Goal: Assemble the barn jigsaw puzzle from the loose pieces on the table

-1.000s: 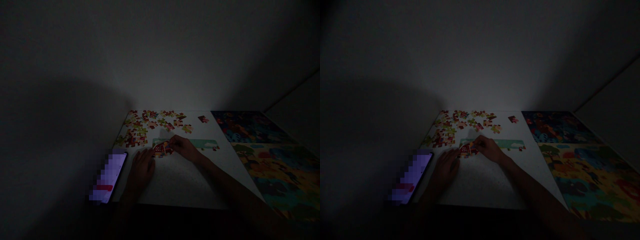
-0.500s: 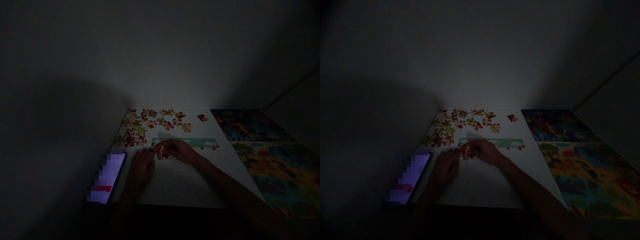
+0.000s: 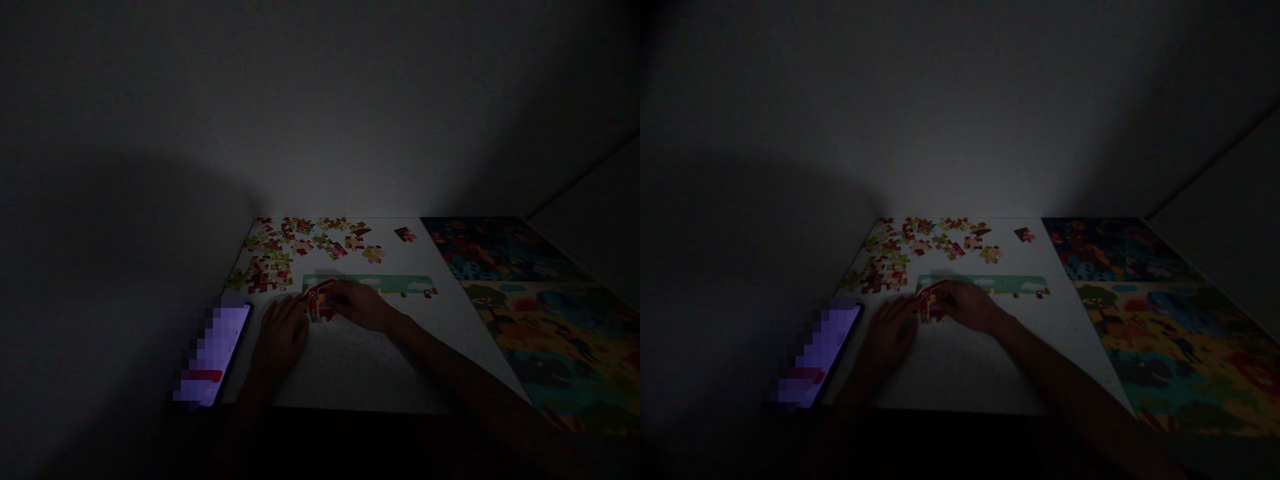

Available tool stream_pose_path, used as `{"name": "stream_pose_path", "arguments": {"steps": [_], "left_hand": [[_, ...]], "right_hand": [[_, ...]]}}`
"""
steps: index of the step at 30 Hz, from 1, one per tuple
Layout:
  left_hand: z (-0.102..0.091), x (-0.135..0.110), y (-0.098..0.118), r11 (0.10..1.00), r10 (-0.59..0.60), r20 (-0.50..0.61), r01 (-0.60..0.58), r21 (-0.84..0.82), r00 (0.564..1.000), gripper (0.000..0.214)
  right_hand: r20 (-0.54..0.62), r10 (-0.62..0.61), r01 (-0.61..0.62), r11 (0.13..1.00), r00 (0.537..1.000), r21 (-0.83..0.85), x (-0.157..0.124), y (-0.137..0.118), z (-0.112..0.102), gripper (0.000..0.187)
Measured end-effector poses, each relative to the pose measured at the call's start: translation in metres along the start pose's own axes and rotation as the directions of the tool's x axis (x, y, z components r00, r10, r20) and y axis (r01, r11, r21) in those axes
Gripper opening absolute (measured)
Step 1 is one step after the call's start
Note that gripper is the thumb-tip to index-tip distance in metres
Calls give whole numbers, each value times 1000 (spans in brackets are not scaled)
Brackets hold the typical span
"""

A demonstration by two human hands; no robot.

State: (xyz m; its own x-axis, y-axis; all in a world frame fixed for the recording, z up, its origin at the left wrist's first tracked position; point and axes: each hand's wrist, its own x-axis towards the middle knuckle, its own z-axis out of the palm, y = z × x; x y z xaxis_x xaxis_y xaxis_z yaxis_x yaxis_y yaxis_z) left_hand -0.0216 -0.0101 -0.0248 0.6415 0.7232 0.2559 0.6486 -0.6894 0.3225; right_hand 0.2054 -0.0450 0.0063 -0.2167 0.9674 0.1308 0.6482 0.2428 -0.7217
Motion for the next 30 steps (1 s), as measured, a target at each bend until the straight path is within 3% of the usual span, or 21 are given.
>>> {"name": "stream_pose_path", "arguments": {"steps": [8, 14, 19, 26, 30], "left_hand": [[-4, 1, 2, 1000, 0, 18, 0, -4, 1000, 36], [-2, 0, -2, 1000, 25, 25, -25, 8, 999, 36], [-1, -1, -1, 1000, 23, 33, -23, 0, 999, 38], [-1, -2, 3, 999, -46, -70, 45, -21, 996, 40], [1, -1, 0, 999, -50, -90, 48, -18, 995, 37]], "right_hand": [[-6, -10, 9, 999, 1000, -32, 1, 4, 3, 23], [-32, -94, 90, 989, 995, -117, -5, 4, 5, 18], [-84, -158, 143, 976, 984, -162, -12, 0, 6, 29], [51, -216, 222, 959, 975, -176, -15, -5, 4, 55], [65, -221, 229, 956, 973, -183, -14, -8, 4, 38]]}}
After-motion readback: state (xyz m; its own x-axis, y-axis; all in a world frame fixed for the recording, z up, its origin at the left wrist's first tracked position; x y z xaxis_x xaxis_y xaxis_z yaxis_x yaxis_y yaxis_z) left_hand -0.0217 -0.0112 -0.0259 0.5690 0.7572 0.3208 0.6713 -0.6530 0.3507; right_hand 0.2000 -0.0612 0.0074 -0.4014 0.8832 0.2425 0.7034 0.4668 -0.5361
